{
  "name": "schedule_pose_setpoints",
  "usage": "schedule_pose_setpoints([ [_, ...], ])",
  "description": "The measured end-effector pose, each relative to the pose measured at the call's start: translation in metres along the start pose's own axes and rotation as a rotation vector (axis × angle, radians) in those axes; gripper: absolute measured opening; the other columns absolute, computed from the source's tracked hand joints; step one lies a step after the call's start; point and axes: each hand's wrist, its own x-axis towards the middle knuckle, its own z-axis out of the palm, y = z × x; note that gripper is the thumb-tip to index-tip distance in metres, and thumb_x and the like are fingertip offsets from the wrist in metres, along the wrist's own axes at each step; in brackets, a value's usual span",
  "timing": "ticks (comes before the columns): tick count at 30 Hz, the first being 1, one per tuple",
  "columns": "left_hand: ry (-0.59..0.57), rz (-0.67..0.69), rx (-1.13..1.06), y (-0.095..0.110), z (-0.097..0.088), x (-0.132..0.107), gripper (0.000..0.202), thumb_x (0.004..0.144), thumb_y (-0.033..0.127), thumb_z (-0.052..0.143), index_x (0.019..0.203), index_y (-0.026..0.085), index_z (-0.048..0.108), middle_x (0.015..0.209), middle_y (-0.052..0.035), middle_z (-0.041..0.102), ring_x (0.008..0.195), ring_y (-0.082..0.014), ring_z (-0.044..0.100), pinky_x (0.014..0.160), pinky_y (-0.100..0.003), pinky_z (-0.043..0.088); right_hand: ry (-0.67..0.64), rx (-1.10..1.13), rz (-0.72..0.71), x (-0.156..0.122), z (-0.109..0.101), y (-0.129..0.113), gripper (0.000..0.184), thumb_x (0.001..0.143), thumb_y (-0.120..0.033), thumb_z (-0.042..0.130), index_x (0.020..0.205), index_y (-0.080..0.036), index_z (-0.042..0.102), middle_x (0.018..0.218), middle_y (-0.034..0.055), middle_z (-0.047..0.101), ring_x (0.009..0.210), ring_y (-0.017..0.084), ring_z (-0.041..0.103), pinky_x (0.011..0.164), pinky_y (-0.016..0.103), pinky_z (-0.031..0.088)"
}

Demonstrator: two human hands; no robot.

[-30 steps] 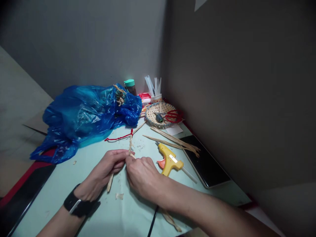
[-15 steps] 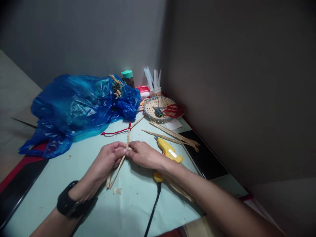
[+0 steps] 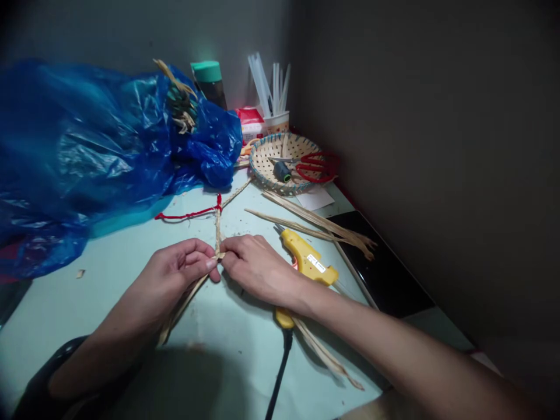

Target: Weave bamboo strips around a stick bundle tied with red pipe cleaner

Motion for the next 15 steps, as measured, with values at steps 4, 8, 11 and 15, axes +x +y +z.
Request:
schedule_pose_setpoints([
  [4,0.045,-0.023,0.145,0.002,0.001,-0.002,0.011,0.079,0.029,0.055,0.079,0.019,0.056,0.067,0.0004,0.065,0.055,-0.0117,0.046,0.051,-0.023,0.031,-0.003,0.014,0.023,-0.002,-0.002,-0.001,0.022,0.086,-0.018,0.039,0.072,-0.016,0.057,0.065,-0.002,0.051,0.062,0.009,0.041,0.058,0.025,0.024],
  [8,0.135,0.012,0.396,0.01,0.002,-0.006,0.007,0.078,0.026,0.055,0.074,0.02,0.057,0.064,0.0018,0.066,0.057,-0.0133,0.05,0.055,-0.024,0.033,0.008,0.088,0.026,-0.001,0.0,0.001,0.027,0.089,-0.022,0.039,0.065,-0.015,0.05,0.06,-0.0036,0.042,0.058,0.008,0.036,0.055,0.024,0.024],
  [11,0.153,0.011,0.459,0.014,0.003,-0.008,0.008,0.077,0.027,0.056,0.072,0.021,0.058,0.062,0.0026,0.065,0.058,-0.0137,0.051,0.056,-0.024,0.034,0.005,0.153,0.04,0.0,0.004,0.004,0.029,0.089,-0.027,0.041,0.066,-0.015,0.054,0.06,-0.0037,0.04,0.058,0.008,0.033,0.053,0.023,0.023],
  [15,0.168,-0.016,0.465,0.014,0.002,-0.009,0.012,0.077,0.031,0.057,0.072,0.021,0.061,0.059,0.0034,0.061,0.054,-0.0132,0.048,0.051,-0.024,0.031,-0.004,0.251,0.082,0.001,0.005,0.005,0.03,0.088,-0.032,0.044,0.07,-0.014,0.06,0.058,-0.004,0.038,0.057,0.008,0.031,0.051,0.022,0.024],
])
